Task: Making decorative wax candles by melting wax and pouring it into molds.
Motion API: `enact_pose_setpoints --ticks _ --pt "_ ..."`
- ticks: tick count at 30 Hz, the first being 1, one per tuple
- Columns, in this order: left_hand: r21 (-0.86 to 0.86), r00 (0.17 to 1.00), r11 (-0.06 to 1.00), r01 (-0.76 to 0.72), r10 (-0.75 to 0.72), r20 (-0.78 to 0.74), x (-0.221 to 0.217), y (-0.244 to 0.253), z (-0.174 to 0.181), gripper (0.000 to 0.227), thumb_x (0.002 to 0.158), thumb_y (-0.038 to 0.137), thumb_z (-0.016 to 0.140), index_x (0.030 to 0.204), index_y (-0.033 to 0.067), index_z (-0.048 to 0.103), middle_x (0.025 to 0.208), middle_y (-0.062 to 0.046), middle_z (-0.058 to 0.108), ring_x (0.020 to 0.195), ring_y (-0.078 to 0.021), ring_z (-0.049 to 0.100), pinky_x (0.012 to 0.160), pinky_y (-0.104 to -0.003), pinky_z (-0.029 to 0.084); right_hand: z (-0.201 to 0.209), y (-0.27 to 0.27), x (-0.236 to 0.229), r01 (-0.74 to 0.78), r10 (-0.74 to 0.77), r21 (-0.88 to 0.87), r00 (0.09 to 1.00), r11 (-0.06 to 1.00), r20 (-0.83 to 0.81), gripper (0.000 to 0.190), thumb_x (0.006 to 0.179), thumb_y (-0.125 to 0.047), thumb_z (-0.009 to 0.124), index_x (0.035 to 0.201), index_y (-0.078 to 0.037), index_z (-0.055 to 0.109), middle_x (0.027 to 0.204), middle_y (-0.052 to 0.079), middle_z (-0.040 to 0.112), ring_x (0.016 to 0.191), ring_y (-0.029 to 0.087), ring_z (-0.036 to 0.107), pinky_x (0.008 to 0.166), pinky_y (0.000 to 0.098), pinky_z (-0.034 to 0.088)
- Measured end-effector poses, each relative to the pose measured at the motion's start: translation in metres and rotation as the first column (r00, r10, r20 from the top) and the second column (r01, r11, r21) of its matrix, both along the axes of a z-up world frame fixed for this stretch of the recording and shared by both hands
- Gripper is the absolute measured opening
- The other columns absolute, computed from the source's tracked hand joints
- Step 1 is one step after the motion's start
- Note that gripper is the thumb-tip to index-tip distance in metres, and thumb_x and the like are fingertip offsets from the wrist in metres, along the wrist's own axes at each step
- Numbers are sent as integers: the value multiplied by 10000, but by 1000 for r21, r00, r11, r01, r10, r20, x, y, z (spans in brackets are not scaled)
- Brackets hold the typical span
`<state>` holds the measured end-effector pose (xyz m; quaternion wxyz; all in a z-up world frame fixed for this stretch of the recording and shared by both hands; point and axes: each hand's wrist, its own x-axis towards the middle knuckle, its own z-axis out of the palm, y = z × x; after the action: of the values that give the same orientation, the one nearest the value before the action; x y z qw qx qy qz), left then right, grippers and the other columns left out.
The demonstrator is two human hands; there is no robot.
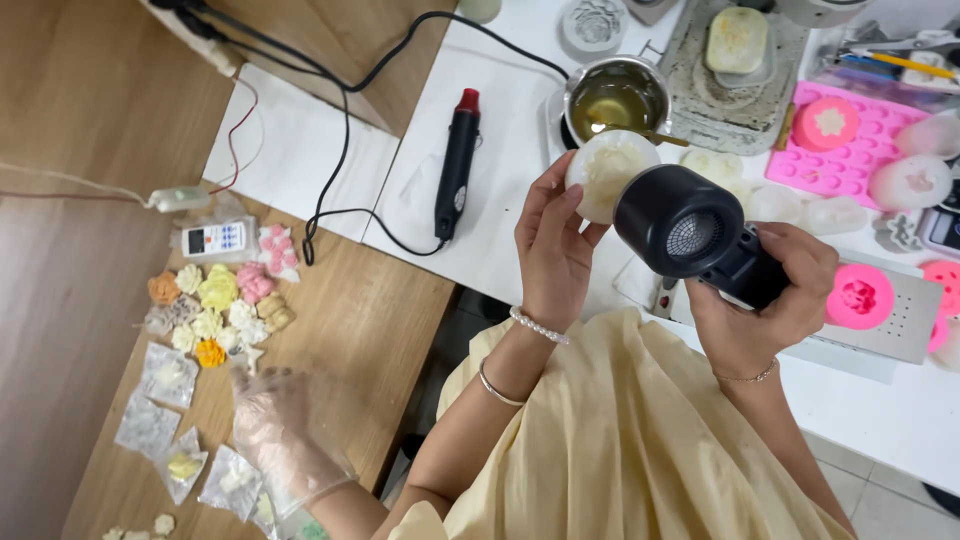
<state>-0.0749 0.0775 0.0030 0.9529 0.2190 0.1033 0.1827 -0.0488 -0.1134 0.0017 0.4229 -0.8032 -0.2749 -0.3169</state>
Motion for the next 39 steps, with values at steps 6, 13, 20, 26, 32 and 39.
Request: enact_pose_setpoints --ticks 6,13,20,26,32,39 --pt "-4 996 996 -93 93 4 -19 19 -5 388 1071 77 518 1453 29 464 1319 -156 618 1180 -240 641 1032 -400 559 1 21 -6 -85 85 -13 996 996 -25 611 832 -8 937 1280 -30 522 1203 185 636 1044 300 640 903 355 545" --pt "-87 986 986 -142 149 75 -20 31 -4 409 1078 79 489 1477 45 406 1359 -151 610 1227 -242 640 1079 -412 544 -6 28 -2 -142 142 3 988 990 -60 589 875 -14 949 1284 -14 526 1230 192 618 1019 289 624 931 363 565" --pt "-21 979 985 -173 174 109 -24 36 4 553 1065 46 480 1585 164 332 1360 -162 567 1197 -228 611 1047 -410 531 9 45 -4 -170 169 -72 986 983 -8 601 885 -7 956 1279 -3 502 1205 193 622 1065 323 633 940 375 550" --pt "81 979 982 -170 159 124 -32 49 -5 523 1065 -1 440 1581 49 378 1488 -134 527 1335 -222 560 1156 -399 498 -1 49 1 -179 176 -100 984 979 -35 599 877 -3 927 1301 -4 503 1234 174 620 1032 297 605 908 363 499" --pt "179 980 969 -171 149 132 -40 63 -23 718 945 -171 480 1618 46 356 1448 -170 524 1266 -205 547 1091 -328 477 -4 61 1 -179 170 -114 982 977 -81 577 827 13 854 1299 11 523 1237 167 598 1045 310 591 934 376 490" --pt "364 988 922 -132 150 -22 -41 81 -6 848 886 -207 649 1610 90 323 1492 -136 520 1333 -220 578 1072 -346 568 -7 73 1 -143 130 -113 984 983 -119 566 812 32 870 1271 18 539 1186 153 583 988 277 591 877 345 489"
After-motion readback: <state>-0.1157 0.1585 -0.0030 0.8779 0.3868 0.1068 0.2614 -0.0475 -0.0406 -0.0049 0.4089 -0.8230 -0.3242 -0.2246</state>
